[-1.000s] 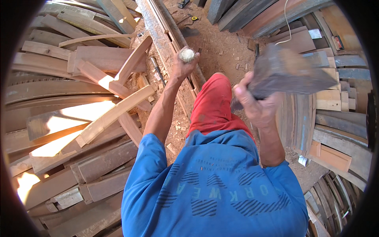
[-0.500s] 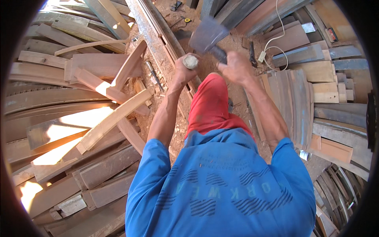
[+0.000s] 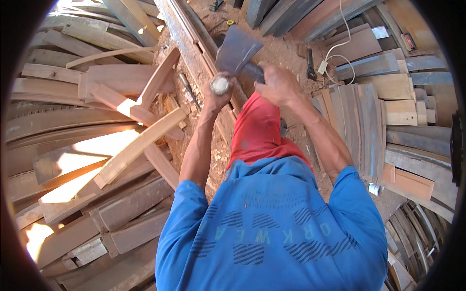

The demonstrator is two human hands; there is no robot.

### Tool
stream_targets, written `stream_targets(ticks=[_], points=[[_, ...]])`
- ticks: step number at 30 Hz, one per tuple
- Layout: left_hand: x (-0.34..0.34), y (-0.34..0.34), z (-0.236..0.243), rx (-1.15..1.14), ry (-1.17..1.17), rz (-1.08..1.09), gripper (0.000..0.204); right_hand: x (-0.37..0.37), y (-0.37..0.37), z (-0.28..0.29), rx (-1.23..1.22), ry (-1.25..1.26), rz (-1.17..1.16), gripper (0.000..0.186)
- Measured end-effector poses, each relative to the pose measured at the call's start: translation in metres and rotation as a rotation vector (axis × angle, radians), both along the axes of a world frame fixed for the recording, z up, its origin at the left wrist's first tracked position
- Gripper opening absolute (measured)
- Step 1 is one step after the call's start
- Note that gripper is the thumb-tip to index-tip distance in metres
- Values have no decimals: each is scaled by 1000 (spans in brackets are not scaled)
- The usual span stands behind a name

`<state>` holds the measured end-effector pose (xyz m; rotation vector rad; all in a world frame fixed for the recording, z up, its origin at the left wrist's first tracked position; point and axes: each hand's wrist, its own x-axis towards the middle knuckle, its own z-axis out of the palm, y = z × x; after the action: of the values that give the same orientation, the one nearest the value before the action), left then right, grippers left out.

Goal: The person uses a mallet to strike a metal tool while carving a groove into a long wooden beam. They move along the beam, striking the tool repeatedly and then clearing wood chips with their hands.

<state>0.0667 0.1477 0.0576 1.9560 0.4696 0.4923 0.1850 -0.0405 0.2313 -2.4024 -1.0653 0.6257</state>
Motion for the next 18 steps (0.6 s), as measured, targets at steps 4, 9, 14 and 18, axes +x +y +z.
stream_targets(ticks=[4,9,14,18], points=[[21,3,34,-324,61,29,19,0,-3,42,470,-69,-83,33],[-3,5,33,-296,24,-13,18,-4,22,109,957,-201,-132,30],[-10,1,34,27,-91,-88,21,-6,20,-5,637,-353,164,31],[-11,-2,19,-92,6,-14,37,-5,11,0,-27,-110,155,36]])
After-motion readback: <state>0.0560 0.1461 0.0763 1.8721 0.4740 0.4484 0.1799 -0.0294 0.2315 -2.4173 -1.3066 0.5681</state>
